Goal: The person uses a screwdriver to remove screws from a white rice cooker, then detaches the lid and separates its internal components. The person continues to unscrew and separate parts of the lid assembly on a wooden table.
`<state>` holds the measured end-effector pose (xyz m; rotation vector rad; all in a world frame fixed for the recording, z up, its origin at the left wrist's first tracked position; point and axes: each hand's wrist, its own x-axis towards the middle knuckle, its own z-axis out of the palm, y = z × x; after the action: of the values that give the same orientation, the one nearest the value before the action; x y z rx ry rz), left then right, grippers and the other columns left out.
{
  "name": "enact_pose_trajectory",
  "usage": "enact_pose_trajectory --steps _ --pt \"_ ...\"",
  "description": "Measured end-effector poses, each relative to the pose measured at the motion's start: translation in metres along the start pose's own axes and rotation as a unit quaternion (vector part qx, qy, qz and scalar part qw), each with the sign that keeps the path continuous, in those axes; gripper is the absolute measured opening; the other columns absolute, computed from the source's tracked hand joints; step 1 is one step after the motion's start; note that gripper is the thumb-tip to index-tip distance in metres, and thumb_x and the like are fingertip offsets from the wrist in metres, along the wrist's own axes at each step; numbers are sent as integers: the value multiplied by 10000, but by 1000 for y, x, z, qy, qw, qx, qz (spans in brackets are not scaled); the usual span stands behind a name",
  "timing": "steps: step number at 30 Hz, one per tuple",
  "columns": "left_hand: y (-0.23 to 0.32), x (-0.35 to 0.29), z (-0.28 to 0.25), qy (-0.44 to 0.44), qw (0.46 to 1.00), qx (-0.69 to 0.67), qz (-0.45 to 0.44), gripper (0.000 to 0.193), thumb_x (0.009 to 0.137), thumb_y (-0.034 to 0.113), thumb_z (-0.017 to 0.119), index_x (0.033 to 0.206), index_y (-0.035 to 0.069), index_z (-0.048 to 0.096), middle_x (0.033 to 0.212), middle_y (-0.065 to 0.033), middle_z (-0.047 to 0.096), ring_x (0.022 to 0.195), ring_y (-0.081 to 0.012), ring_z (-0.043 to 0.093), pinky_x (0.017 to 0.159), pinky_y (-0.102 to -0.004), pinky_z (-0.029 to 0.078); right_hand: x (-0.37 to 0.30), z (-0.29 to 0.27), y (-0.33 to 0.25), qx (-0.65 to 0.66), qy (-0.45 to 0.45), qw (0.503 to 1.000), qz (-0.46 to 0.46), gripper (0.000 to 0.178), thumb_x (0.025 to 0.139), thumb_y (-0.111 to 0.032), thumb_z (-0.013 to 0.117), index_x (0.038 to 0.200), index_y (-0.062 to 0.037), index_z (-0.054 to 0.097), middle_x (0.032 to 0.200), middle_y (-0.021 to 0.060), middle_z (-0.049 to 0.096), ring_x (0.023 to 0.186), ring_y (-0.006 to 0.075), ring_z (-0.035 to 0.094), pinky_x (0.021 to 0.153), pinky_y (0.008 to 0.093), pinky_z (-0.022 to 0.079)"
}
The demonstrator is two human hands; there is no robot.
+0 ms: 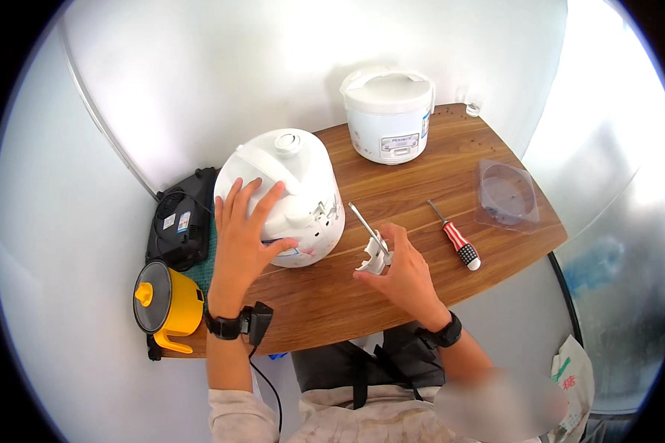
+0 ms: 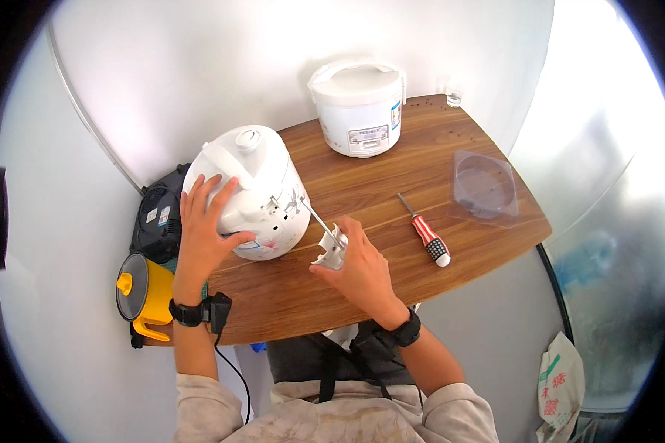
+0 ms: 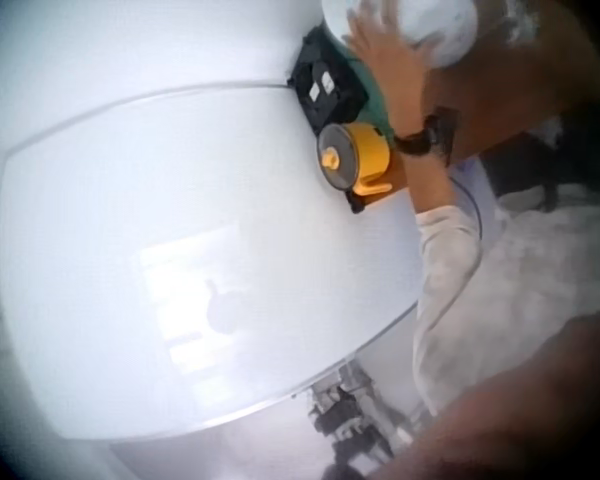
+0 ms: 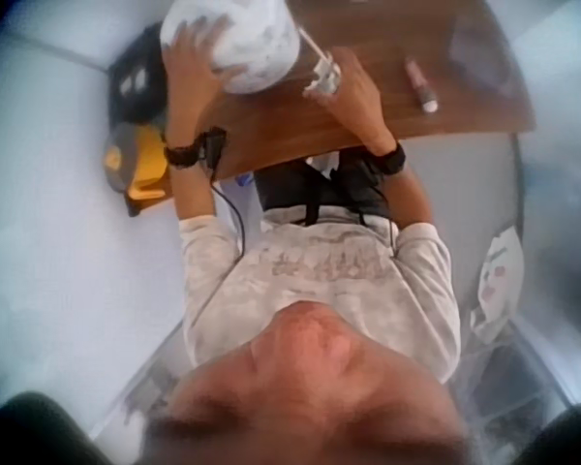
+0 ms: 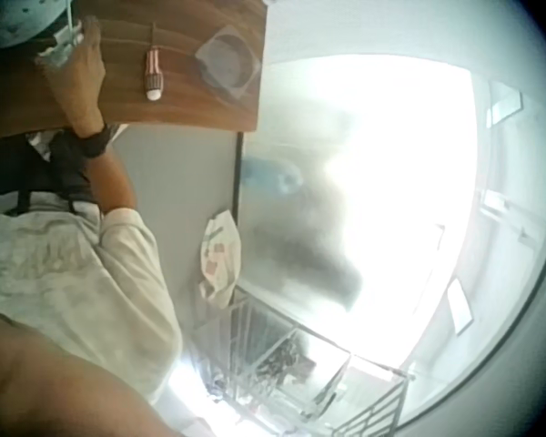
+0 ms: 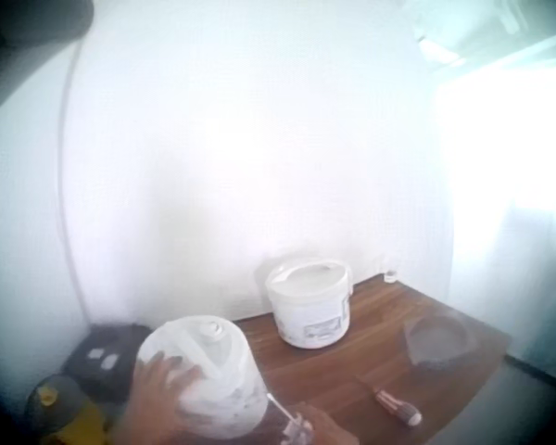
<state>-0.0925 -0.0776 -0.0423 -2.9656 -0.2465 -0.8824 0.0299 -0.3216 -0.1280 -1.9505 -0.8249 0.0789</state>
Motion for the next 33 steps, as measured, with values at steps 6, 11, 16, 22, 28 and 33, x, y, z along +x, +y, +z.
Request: enact_pose_trajectory --steps 6,11,16,22,28,33 --pt "-15 3 0 -2 1000 11 3 903 703 491 856 1504 264 506 1547 -133 432 1497 -396 307 1218 -617 223 -4 0 3 -26 -9 1000 0 755 727 -330 916 1282 -57 483 1193 189 667 1037 380 671 843 448 546" --pt "18 -18 -1 38 999 0 -7 716 821 315 825 1463 174 539 1506 -157 462 1438 -376 381 1187 -538 315 -9 -7 3 41 -12 999 -6 744 736 -321 925 1286 -27 520 1133 171 686 939 292 695 768 364 570" --pt "65 -68 10 -96 833 -512 -186 438 977 189 703 1372 36 588 1318 -133 611 1171 -226 612 1009 -360 511 -22 -15 -9 75 -27 996 -28 726 739 -302 926 1285 -27 534 1122 153 684 956 267 687 736 337 574" --pt "85 -63 52 -226 596 -706 -308 370 1069 231 584 1353 -7 581 1175 -60 665 1065 -132 632 950 -301 533 -32 0 -9 -1 -50 997 -58 699 767 -356 875 1308 -81 528 1276 139 624 1050 367 679 829 444 567" --pt "76 -58 70 -220 586 -714 -314 310 1036 210 640 1254 -11 647 1131 -40 687 1025 -106 656 894 -267 552 -27 7 -8 -68 -65 994 -57 701 791 -379 845 1332 -88 509 1271 142 608 1014 386 689 778 477 577" --pt "66 -62 84 -232 545 -730 -341 287 1024 187 652 1230 -12 666 1117 -41 694 1009 -115 656 910 -272 549 -27 12 -5 -91 -88 991 -52 702 801 -372 837 1345 -82 501 1291 147 593 969 405 697 760 476 582"
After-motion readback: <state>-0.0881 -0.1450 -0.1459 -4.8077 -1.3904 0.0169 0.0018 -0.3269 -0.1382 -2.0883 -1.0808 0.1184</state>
